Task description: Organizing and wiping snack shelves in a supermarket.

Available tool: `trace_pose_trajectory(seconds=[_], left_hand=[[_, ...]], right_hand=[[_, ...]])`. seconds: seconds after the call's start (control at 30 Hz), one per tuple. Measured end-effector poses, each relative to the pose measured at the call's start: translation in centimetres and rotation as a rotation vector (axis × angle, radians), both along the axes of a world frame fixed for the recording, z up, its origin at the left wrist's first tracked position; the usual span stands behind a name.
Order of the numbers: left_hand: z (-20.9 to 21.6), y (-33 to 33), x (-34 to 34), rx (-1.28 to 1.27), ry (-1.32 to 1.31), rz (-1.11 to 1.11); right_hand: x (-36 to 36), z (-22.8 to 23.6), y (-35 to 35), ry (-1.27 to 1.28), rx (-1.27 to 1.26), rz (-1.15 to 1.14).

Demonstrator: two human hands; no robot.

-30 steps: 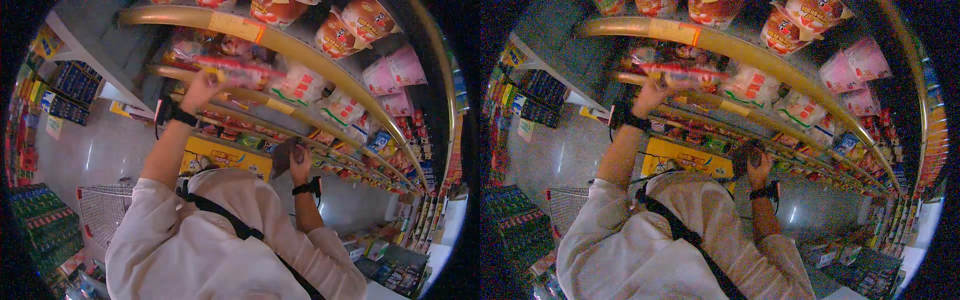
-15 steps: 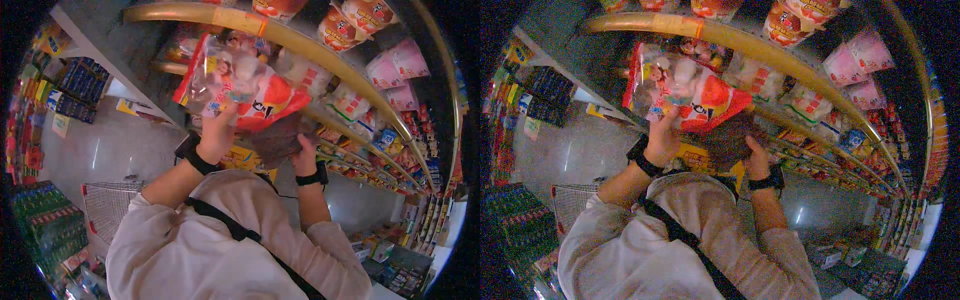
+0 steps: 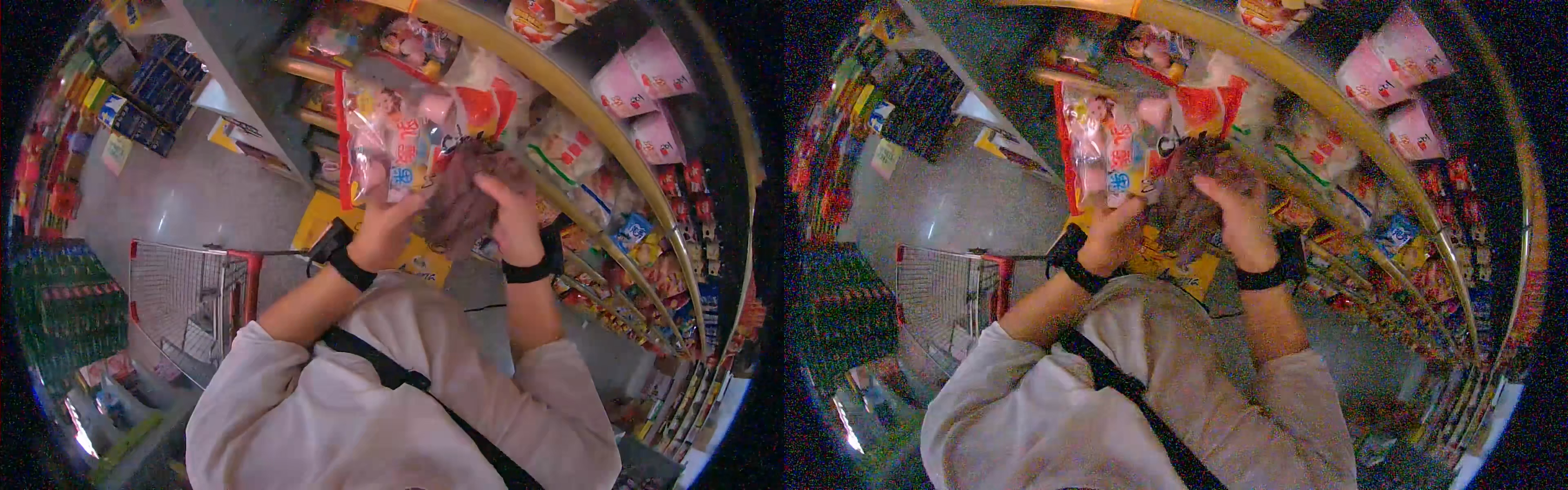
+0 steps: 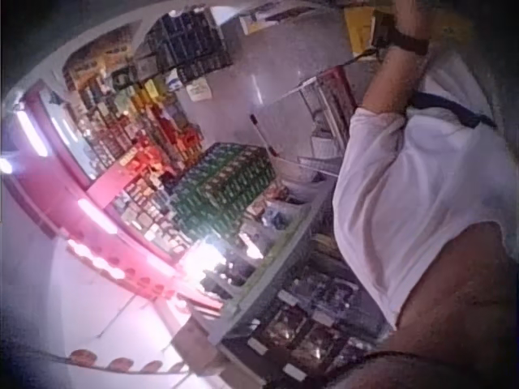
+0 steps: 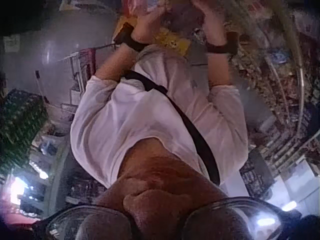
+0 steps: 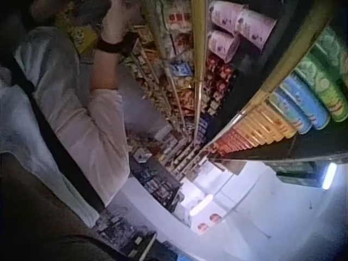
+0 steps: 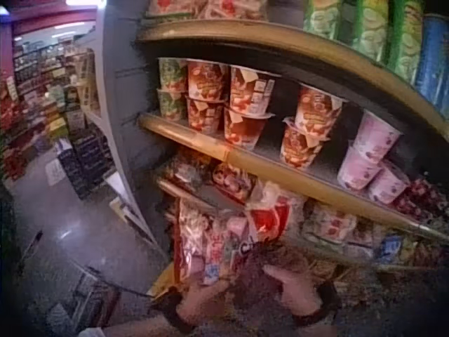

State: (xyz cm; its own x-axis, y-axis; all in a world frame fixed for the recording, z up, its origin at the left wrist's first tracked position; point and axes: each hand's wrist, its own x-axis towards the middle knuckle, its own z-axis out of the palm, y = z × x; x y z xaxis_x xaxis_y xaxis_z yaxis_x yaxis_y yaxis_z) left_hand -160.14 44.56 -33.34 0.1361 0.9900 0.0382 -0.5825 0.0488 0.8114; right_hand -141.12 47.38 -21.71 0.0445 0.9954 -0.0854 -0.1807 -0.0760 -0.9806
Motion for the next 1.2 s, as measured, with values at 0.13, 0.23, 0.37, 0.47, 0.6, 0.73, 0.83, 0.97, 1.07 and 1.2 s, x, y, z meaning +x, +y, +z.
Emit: trace_pose_trajectory(seconds=[0.13, 0.23, 0.37, 0.47, 0.6, 0.73, 0.83, 0.97, 1.07, 1.2], left_hand=[[2.1, -1.5, 1.5, 0.003, -0.584, 0.124], [-0.4, -1.9, 1.4, -0.097, -0.799, 0.036], [-2.3, -2.1, 4.0, -0.062, -0.724, -0.189], [-2.0, -2.2, 5.2, -0.075, -0.509, -0.256], [-1.7, -3.1, 4.7, -0.222, -0.539, -0.171], [-2.7, -1.0, 2.3, -0.245, -0.522, -0.029], [-1.5, 0.5, -0.1, -0.261, -0.43, 0.084], [0.8, 2.8, -1.9, -0.226, -0.443, 0.074], [-4.4, 5.3, -4.4, -0.186, -0.463, 0.008], [0.2, 9.1, -6.3, -0.141, -0.294, -0.058]], right_hand=[[2.9, 3.1, -0.4, 0.152, -0.035, 0.024], [5.5, 4.6, 0.0, -0.208, 0.141, 0.01], [7.9, 5.4, 1.5, -0.621, 0.424, 0.305], [5.8, 6.9, 1.8, -0.905, 0.627, 0.472], [2.7, 8.0, 3.4, -0.981, 0.635, 0.633], [0.4, 7.3, 4.2, -0.893, 0.902, 0.479], [-1.1, 5.0, 4.7, -0.8, 0.942, 0.167], [-6.0, 2.2, 5.0, -1.022, 1.046, 0.262], [-8.6, -0.9, 5.2, -1.057, 1.09, 0.434], [-8.7, -3.0, 5.7, -0.916, 1.045, 0.418]])
